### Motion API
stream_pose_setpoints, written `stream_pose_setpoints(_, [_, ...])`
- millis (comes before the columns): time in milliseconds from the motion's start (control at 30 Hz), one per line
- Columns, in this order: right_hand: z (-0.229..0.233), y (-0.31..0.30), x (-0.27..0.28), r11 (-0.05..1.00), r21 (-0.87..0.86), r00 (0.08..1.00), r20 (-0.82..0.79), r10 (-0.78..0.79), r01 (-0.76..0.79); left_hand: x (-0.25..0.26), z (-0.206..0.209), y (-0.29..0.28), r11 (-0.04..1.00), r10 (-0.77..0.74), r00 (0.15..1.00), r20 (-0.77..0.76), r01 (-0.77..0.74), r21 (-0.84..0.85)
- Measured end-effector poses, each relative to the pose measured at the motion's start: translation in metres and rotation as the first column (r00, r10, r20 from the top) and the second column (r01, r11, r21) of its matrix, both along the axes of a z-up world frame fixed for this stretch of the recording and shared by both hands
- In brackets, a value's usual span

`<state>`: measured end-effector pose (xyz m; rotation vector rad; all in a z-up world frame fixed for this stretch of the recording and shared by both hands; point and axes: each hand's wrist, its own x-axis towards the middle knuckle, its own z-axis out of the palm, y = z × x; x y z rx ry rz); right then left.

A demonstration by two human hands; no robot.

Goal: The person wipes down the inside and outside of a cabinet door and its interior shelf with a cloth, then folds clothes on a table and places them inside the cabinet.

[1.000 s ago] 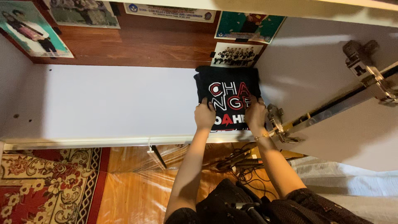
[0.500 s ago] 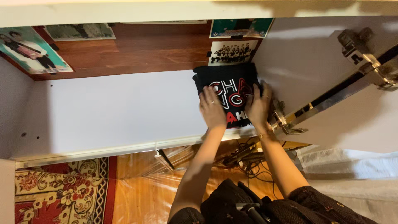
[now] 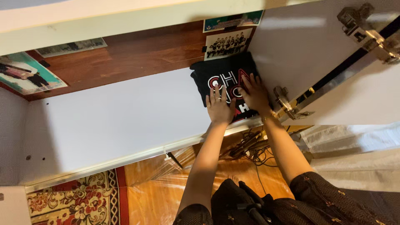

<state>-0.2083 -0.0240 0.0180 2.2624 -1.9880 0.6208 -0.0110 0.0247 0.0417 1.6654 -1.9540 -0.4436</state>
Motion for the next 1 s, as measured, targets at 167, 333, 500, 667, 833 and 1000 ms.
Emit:
stream_pose_setpoints(167, [0.008,0.009,0.001,0.998,0.056,0.996,0.083,0.014,-0.019,0.028,-0.009,0.009,0.991,0.059,0.996,0.062,-0.066,0.120])
stream_pose_setpoints(333, [0.021,0.065,0.006,0.995,0.056,0.993,0.082,-0.089,0.084,0.057,-0.031,0.012,0.993,0.037,0.990,0.134,-0.052,0.110])
stream_pose_setpoints(500, [-0.001,0.119,0.017,0.977,-0.088,0.970,0.162,-0.180,0.196,0.086,-0.036,0.044,0.982,-0.022,0.963,0.270,-0.030,0.187])
stream_pose_setpoints(667, [-0.020,0.139,0.018,0.972,0.009,0.956,0.178,-0.235,0.237,0.106,-0.036,0.091,0.992,0.093,0.982,0.164,-0.078,-0.097])
stream_pose_setpoints(833, [-0.026,0.162,0.020,0.986,-0.046,0.983,0.089,-0.157,0.162,0.115,-0.024,0.121,0.983,0.079,0.989,0.125,-0.057,-0.174])
stream_pose_setpoints(1000, [-0.037,0.177,0.013,0.993,-0.091,0.994,0.080,-0.072,0.079,0.117,-0.021,0.140,0.985,0.074,0.977,0.202,-0.040,-0.167])
